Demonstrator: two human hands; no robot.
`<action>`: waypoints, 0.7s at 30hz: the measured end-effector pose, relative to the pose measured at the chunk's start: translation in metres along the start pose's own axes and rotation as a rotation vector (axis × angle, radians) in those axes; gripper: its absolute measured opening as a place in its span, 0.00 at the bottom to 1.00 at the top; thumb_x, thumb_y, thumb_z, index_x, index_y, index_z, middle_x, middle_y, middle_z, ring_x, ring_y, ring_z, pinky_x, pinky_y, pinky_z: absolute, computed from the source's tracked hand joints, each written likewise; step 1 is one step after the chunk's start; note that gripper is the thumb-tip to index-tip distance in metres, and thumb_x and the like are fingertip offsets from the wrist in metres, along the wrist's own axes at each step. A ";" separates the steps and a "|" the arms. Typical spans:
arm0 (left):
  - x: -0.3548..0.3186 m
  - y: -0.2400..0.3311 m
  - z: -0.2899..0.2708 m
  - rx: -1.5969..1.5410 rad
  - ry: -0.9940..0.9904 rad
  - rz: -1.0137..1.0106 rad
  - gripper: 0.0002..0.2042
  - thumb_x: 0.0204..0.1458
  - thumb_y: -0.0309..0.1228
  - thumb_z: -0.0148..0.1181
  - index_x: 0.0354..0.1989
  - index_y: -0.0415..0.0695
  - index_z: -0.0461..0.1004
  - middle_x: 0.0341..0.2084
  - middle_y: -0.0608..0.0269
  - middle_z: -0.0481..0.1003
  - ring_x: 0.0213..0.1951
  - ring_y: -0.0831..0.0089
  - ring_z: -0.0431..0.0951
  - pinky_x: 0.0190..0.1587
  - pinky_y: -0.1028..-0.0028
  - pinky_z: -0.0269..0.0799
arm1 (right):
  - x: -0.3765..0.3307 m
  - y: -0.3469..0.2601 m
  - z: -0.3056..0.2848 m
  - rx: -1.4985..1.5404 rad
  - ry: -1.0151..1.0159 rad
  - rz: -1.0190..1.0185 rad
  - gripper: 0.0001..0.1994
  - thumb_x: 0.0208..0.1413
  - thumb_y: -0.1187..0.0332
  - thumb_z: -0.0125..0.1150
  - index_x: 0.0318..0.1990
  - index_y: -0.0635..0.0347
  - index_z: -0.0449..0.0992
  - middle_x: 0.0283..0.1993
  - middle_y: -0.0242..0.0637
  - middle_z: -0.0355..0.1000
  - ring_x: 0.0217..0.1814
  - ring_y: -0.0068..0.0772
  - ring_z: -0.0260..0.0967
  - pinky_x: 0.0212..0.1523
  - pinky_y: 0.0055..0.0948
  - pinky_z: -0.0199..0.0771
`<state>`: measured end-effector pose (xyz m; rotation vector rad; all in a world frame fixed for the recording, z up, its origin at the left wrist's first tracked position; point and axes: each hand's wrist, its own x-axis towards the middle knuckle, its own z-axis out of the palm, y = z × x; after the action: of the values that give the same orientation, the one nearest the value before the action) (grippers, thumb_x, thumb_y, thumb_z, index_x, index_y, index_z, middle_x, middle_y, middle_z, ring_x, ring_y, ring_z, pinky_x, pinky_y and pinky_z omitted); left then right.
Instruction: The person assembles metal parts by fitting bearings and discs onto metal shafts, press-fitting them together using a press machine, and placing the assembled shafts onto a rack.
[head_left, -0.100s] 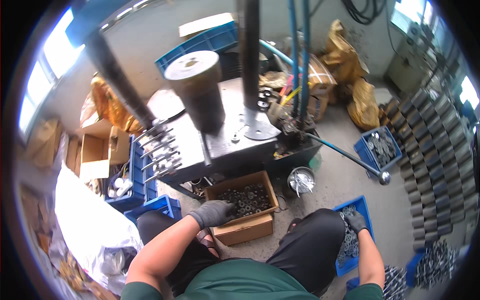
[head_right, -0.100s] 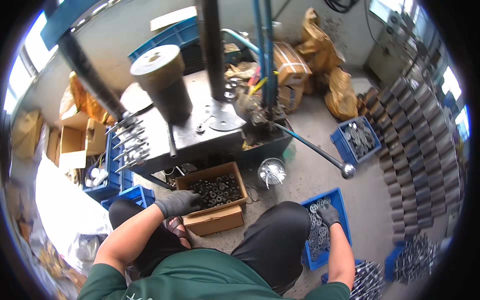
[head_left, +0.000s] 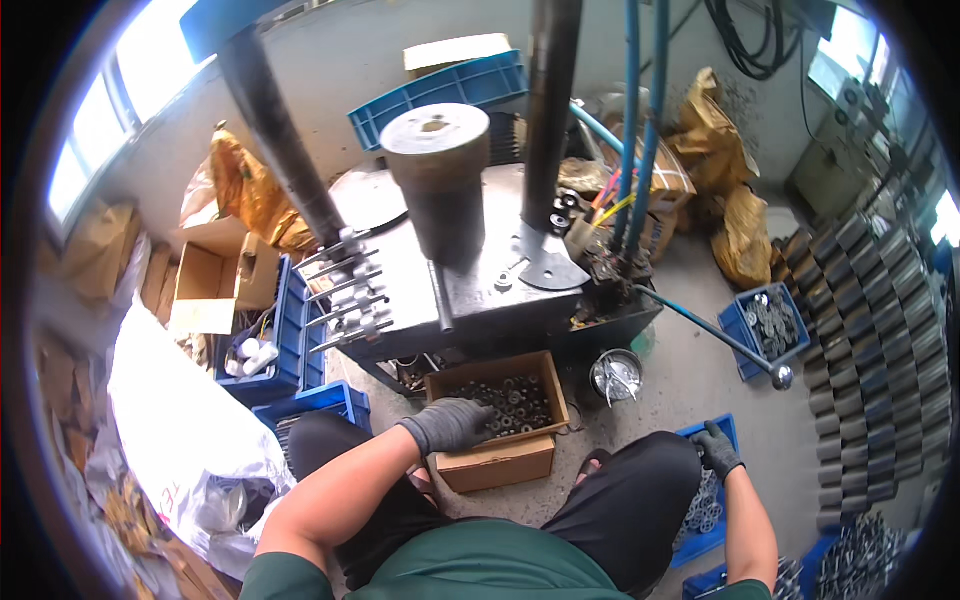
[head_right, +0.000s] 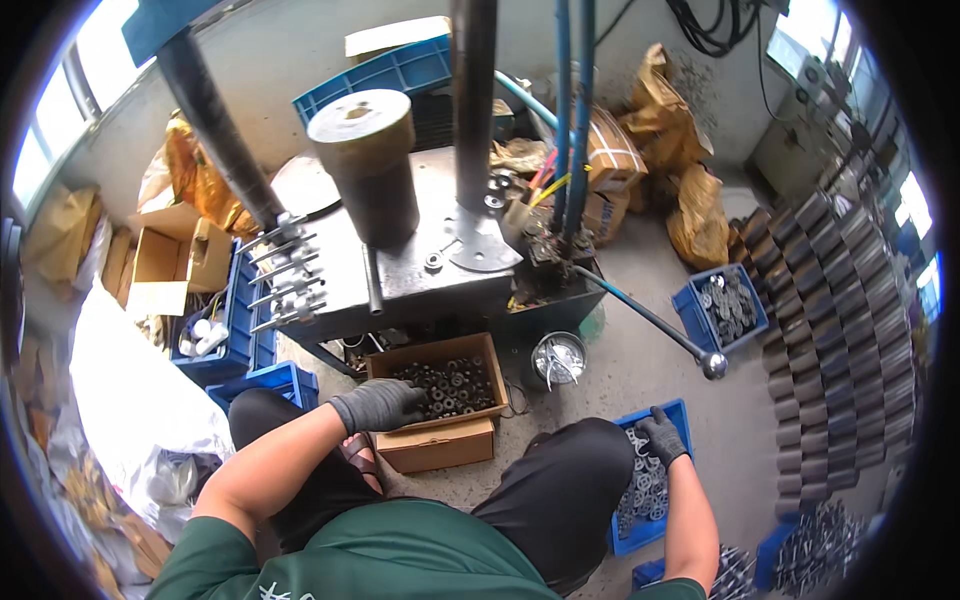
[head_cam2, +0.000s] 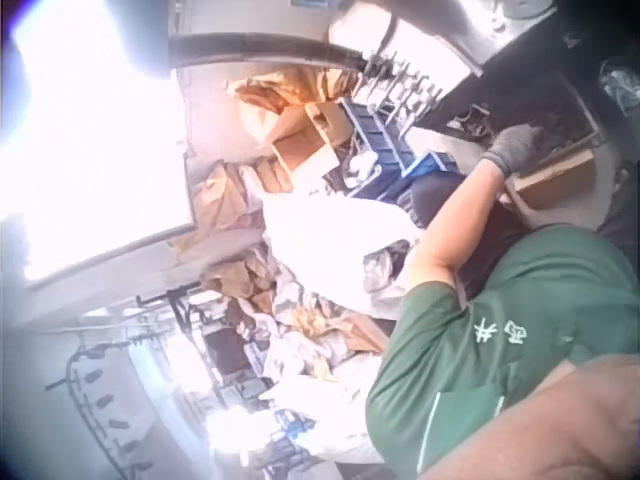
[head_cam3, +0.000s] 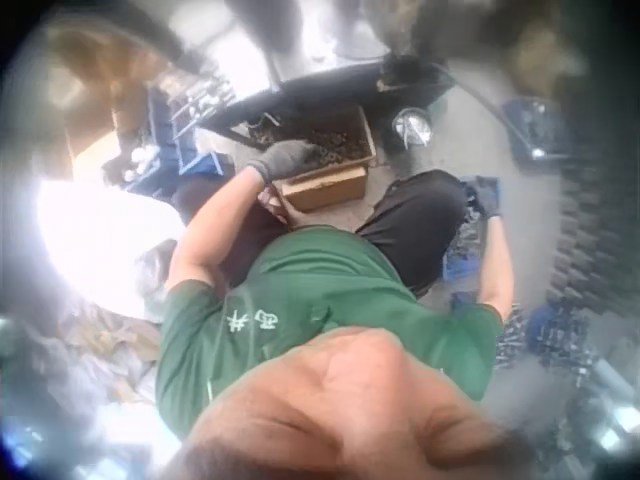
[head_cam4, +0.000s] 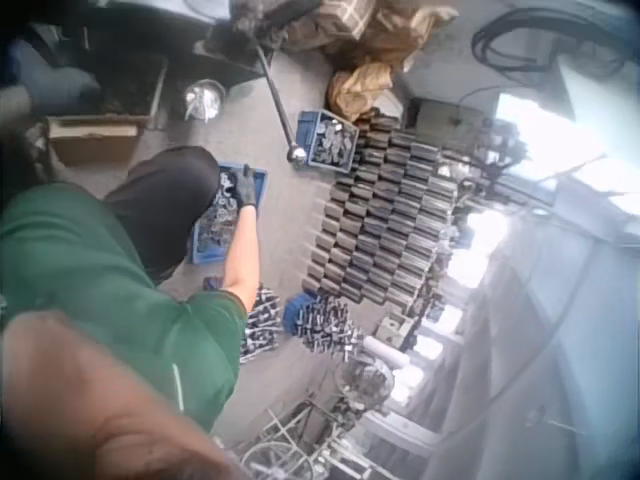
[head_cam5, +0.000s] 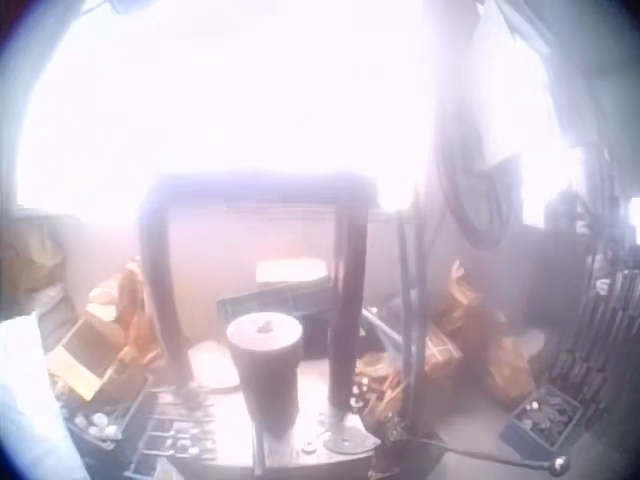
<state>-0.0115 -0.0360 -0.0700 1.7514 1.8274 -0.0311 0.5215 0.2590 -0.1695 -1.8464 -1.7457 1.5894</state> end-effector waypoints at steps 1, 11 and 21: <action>-0.004 0.003 -0.004 -0.016 0.023 0.027 0.19 0.61 0.43 0.59 0.53 0.42 0.78 0.41 0.42 0.80 0.46 0.44 0.81 0.51 0.49 0.75 | -0.017 -0.049 0.010 0.095 -0.070 0.037 0.36 0.54 0.64 0.64 0.71 0.67 0.65 0.40 0.39 0.80 0.32 0.26 0.76 0.28 0.27 0.73; 0.006 0.024 -0.029 -0.278 0.369 0.341 0.21 0.63 0.44 0.58 0.57 0.44 0.77 0.46 0.46 0.78 0.50 0.45 0.79 0.54 0.53 0.76 | -0.111 -0.323 0.129 0.331 -0.681 -0.416 0.32 0.54 0.64 0.70 0.66 0.62 0.67 0.53 0.44 0.78 0.44 0.34 0.80 0.39 0.29 0.80; -0.023 0.045 -0.069 -1.152 0.649 0.366 0.20 0.69 0.34 0.54 0.67 0.41 0.66 0.51 0.49 0.79 0.54 0.64 0.79 0.61 0.64 0.73 | -0.174 -0.412 0.272 0.499 -0.738 -0.661 0.34 0.55 0.77 0.69 0.70 0.57 0.64 0.61 0.43 0.73 0.60 0.37 0.75 0.55 0.33 0.82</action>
<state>0.0013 -0.0223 0.0131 1.2024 1.3216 1.5480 0.0999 0.1085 0.1021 -0.3916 -1.6677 2.2169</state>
